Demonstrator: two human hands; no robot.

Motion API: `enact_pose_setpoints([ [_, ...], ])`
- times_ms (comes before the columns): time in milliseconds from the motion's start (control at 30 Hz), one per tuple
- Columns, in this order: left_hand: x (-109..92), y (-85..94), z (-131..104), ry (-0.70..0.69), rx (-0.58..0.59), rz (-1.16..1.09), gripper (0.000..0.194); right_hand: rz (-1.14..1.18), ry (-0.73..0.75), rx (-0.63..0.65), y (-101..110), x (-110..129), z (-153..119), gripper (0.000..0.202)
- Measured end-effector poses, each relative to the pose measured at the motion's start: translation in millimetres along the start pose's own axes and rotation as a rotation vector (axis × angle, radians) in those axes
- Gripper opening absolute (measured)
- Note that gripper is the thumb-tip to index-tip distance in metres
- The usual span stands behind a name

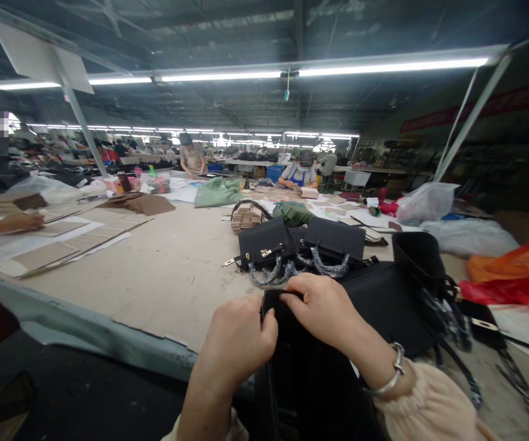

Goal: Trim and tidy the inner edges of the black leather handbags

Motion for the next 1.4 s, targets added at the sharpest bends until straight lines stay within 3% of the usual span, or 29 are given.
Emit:
enact_pose_setpoints([
  [367,-6.9,-3.3,2.8,0.025,0.014,0.048,0.015,-0.078,-0.083,-0.055,-6.4,6.2,2.1,0.018],
  [567,-3.0,-4.4,4.7,0.022,0.015,0.03,0.014,-0.107,-0.046,-0.081,-6.9,7.2,4.3,0.018],
  [967,-1.1,-5.2,7.3,0.091,0.061,0.041,0.023,-0.101,0.016,-0.049,-8.1,4.8,0.0,0.023],
  [1400,-4.1,-9.4,8.0,0.045,0.041,0.059,0.021,-0.12,-0.032,-0.028,-5.1,2.8,4.9,0.023],
])
Point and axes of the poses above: each hand's wrist, its own z-axis towards the middle knuckle, its own y-axis out of the back of the hand, x = y × z, the point moved 2 cm from there along z, towards the middle knuckle, and after that the axes turned 13 degrees about x, right-handed, at the moved point
